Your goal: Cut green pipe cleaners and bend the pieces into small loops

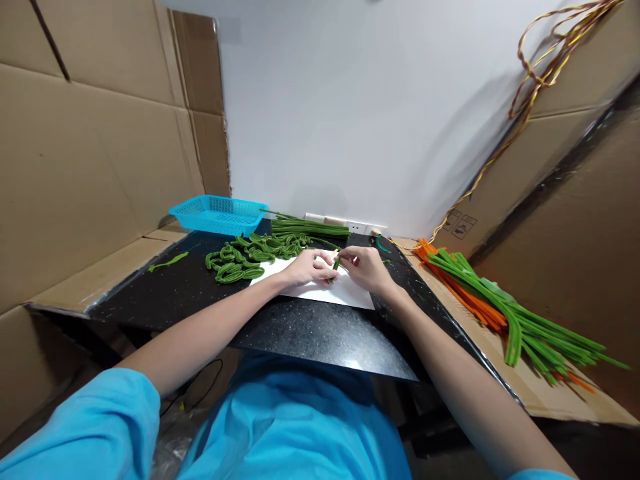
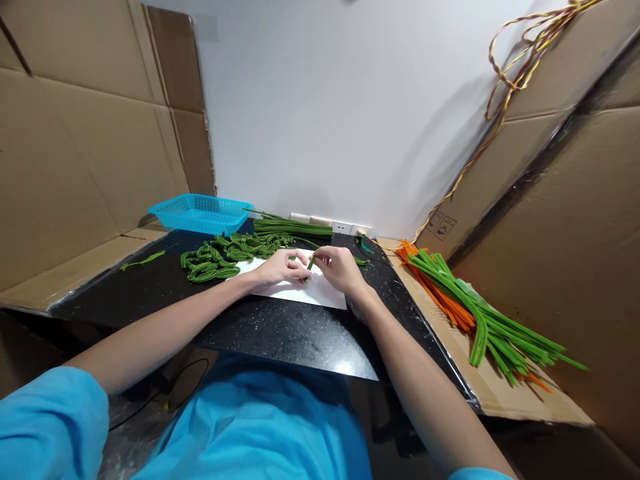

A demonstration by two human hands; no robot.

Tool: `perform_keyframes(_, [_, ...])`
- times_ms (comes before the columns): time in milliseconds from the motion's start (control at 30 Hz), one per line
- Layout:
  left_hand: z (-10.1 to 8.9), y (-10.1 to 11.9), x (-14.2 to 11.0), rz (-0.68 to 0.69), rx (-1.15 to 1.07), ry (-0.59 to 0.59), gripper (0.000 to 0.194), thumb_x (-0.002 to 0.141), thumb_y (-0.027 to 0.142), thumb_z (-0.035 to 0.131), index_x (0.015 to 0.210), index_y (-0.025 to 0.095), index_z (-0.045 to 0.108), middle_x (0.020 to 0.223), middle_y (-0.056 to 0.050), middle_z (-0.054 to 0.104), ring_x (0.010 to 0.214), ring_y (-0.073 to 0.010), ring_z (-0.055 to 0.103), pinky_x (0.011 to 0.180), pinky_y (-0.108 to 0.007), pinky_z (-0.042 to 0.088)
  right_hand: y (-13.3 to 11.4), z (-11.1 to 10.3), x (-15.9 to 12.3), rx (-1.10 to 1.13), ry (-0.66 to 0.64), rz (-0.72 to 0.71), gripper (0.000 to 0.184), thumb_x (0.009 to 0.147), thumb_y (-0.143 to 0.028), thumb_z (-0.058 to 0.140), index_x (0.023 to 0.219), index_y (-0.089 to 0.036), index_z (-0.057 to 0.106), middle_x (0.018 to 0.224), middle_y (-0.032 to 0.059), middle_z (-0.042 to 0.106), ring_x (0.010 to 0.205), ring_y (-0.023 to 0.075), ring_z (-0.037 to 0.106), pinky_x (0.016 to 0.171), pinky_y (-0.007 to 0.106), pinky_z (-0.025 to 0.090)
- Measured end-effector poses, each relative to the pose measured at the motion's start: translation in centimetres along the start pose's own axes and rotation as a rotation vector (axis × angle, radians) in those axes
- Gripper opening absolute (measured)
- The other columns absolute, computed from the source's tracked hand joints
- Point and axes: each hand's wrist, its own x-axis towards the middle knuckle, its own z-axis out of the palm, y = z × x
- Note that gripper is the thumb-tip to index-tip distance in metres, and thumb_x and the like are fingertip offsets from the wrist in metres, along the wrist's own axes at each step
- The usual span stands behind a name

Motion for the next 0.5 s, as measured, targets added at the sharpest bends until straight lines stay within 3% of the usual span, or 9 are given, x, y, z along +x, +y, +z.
perform_keyframes(233, [0.0, 0.2, -0.1, 0.024, 0.047, -0.123, 0.046, 0.07, 0.044, 0.088, 0.092, 0.007, 0.072, 0.081, -0.011, 0.073, 0.074, -0.0164, 0.069, 0.078, -0.034, 0.056, -0.8, 0.1, 0.2, 0.187, 0.033, 0.008, 0.019, 0.089, -0.027, 0.062, 0.089, -0.021, 0.08, 0.087, 0.0059, 0.077, 0.068, 0.0163, 0.065, 0.059, 0.026, 0.047])
perform_keyframes(500, [0.1, 0.5, 0.1, 0.088, 0.053, 0.055, 0.04, 0.07, 0.043, 0.088, 0.083, 0.009, 0.072, 0.076, -0.007, 0.07, 0.063, -0.0116, 0.063, 0.068, -0.029, 0.054, -1.2, -0.8, 0.3, 0.252, 0.022, 0.076, 0.026, 0.093, -0.037, 0.062, 0.103, -0.019, 0.078, 0.092, 0.0081, 0.077, 0.068, 0.0169, 0.067, 0.058, 0.028, 0.051])
